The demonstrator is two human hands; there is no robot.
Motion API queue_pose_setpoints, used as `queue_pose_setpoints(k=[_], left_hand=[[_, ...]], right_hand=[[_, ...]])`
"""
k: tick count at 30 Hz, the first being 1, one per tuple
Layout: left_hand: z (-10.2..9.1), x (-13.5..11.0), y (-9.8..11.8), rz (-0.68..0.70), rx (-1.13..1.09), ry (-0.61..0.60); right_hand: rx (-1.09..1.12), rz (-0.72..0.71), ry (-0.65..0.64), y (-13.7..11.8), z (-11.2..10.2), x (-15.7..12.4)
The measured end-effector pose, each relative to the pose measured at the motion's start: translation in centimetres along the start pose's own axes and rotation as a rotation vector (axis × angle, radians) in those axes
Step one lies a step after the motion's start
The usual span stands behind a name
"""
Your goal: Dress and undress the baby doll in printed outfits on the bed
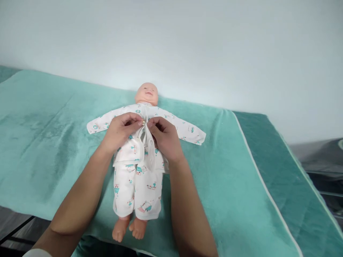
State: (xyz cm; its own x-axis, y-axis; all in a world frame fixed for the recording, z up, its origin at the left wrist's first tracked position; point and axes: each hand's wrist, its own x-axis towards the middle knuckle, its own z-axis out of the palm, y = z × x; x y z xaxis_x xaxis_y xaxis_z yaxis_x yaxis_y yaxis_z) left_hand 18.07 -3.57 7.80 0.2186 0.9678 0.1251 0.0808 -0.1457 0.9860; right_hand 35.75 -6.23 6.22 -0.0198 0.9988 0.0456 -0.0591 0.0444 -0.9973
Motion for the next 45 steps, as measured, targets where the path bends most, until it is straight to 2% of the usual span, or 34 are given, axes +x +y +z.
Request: queue_pose_setpoints(k=[5,19,27,34,45], left_hand=[[0.05,0.24,-0.56,-0.007,-0.057,0.002],[-0.23,0.33,-0.17,-0.032,-0.181,-0.049],[-0.42,0.28,-0.31,-0.021,-0.063,-0.050],[-0.40,0.28,-0.26,-0.020,-0.001,-0.054],[-0.52,0.34,-0.42,0.020,0.033,-0.084]], right_hand=[[-0.040,0.037,-0.025,-0.34,-0.21,-0.03],[-0.042,-0.026,-0.006,0.09,-0.25,0.29],[-0.070,-0.070,-0.030,-0.01,-0.38,0.25],[0.000,-0.033,-0.041,0.12,-0.40,0.50],[-0.148,-0.020,-0.039,-0.49,-0.25,0.34]])
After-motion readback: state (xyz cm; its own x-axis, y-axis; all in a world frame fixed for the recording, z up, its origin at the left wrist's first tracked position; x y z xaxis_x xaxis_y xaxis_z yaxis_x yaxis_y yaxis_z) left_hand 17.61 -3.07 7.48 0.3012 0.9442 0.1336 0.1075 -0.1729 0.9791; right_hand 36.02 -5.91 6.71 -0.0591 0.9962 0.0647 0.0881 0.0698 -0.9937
